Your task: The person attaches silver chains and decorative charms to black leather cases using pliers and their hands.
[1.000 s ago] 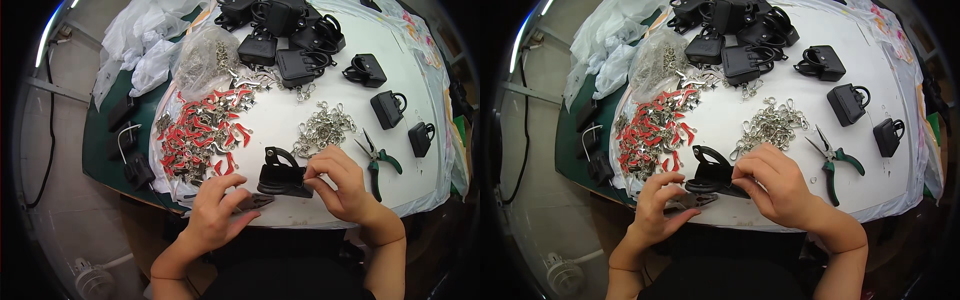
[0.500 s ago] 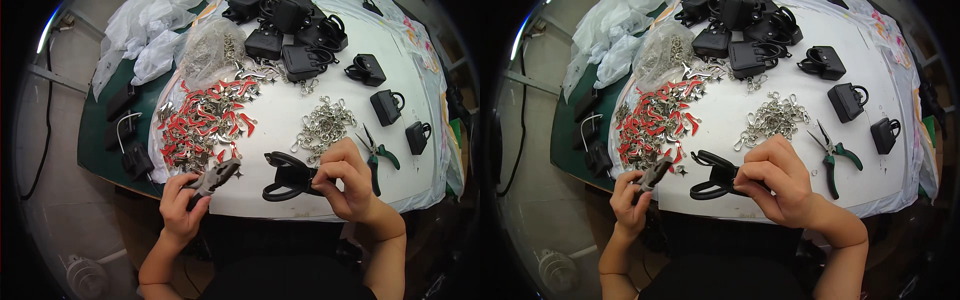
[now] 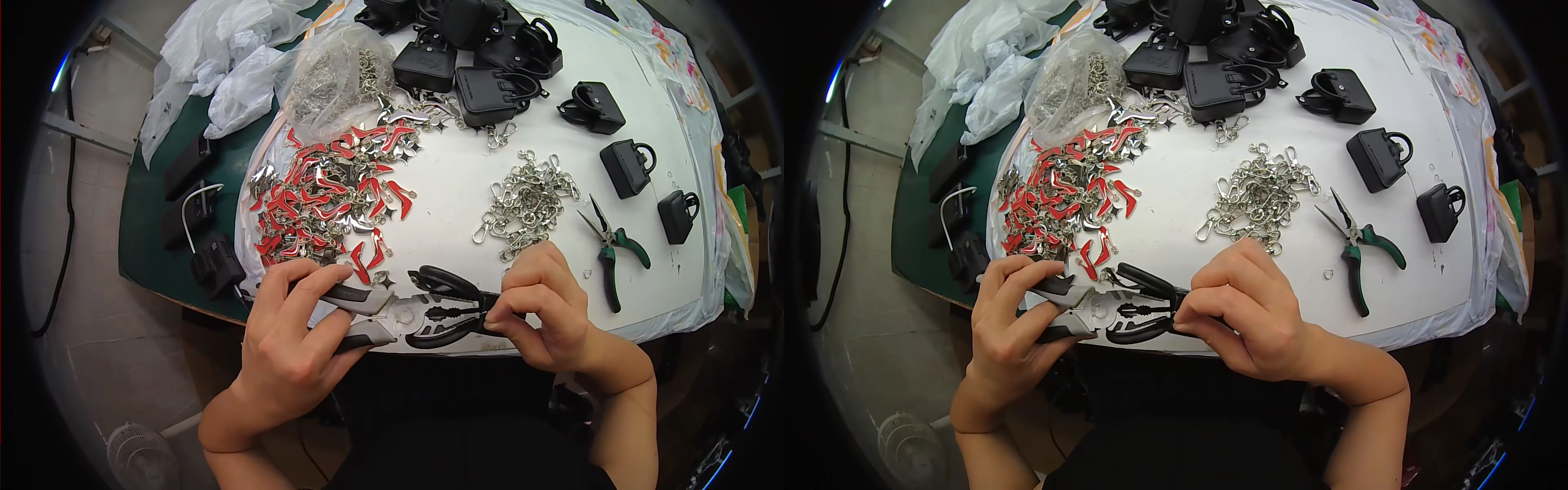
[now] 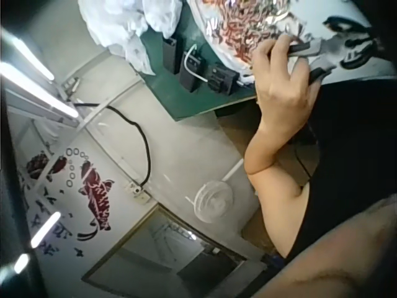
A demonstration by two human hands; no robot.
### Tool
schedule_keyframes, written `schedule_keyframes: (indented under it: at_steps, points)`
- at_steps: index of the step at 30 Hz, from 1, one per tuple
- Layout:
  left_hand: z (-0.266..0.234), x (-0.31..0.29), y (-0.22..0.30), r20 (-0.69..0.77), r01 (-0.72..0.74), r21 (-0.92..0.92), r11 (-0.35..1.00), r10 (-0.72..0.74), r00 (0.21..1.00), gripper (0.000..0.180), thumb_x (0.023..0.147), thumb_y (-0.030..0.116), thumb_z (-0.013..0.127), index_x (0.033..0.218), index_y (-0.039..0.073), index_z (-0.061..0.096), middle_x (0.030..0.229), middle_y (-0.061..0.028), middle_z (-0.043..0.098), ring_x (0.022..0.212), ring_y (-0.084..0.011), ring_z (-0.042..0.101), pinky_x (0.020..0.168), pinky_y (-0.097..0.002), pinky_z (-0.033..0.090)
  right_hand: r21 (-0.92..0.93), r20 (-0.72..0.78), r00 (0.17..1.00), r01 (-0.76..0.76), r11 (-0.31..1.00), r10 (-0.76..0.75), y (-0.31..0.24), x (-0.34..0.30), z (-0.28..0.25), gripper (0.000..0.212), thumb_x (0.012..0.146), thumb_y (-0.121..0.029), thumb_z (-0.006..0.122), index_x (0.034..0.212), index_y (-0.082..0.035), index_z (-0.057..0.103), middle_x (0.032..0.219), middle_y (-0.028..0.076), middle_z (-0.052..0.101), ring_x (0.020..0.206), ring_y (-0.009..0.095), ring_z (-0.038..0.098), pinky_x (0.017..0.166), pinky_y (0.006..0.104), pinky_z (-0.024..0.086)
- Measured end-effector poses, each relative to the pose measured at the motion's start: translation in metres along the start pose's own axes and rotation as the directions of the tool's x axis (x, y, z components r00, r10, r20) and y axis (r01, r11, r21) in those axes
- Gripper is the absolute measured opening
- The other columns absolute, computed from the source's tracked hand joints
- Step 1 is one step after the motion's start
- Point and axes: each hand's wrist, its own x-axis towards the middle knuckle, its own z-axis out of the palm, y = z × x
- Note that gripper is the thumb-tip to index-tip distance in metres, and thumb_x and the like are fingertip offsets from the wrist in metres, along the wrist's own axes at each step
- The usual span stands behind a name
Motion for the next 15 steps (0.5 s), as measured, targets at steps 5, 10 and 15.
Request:
schedule_keyframes:
  at_steps: [5, 10, 15]
  points:
    - [0.002, 0.002, 0.0, -0.013, -0.002, -0.017, 1.0, 0.001, 1.0, 0.038, 0.046, 0.013, 0.085, 0.073, -0.001, 0.062, 0.106, -0.0131, 0.063, 0.095, -0.0337, 0.059, 0.075, -0.0422, 0.05, -0.038, -0.029, 0.999, 0.023, 0.999, -0.024, 0.002, 0.0, 0.002, 0.024, 0.07, -0.003, 0.081, 0.086, -0.005, 0.063, 0.083, 0.006, 0.057, 0.072, 0.023, 0.05, 0.062, 0.0326, 0.039]
    - [0.005, 0.006, -0.007, 0.015, -0.079, 0.013, 0.997, 0.079, 0.997, 0.037, 0.046, 0.013, 0.083, 0.071, 0.0, 0.059, 0.104, -0.0139, 0.062, 0.093, -0.0336, 0.06, 0.073, -0.0433, 0.05, -0.042, 0.009, 0.999, 0.049, 0.998, -0.049, 0.004, -0.001, -0.005, 0.028, 0.069, -0.007, 0.082, 0.09, -0.004, 0.064, 0.086, 0.007, 0.059, 0.075, 0.023, 0.052, 0.064, 0.0327, 0.041]
    - [0.008, 0.004, -0.018, 0.059, -0.113, -0.037, 0.993, 0.115, 0.992, 0.039, 0.044, 0.013, 0.082, 0.069, 0.001, 0.054, 0.1, -0.0141, 0.061, 0.088, -0.0326, 0.06, 0.071, -0.0428, 0.05, -0.31, -0.064, 0.975, -0.22, 0.925, 0.211, -0.001, -0.018, -0.049, 0.054, 0.063, -0.024, 0.089, 0.104, -0.001, 0.064, 0.101, 0.013, 0.061, 0.091, 0.028, 0.059, 0.08, 0.0359, 0.049]
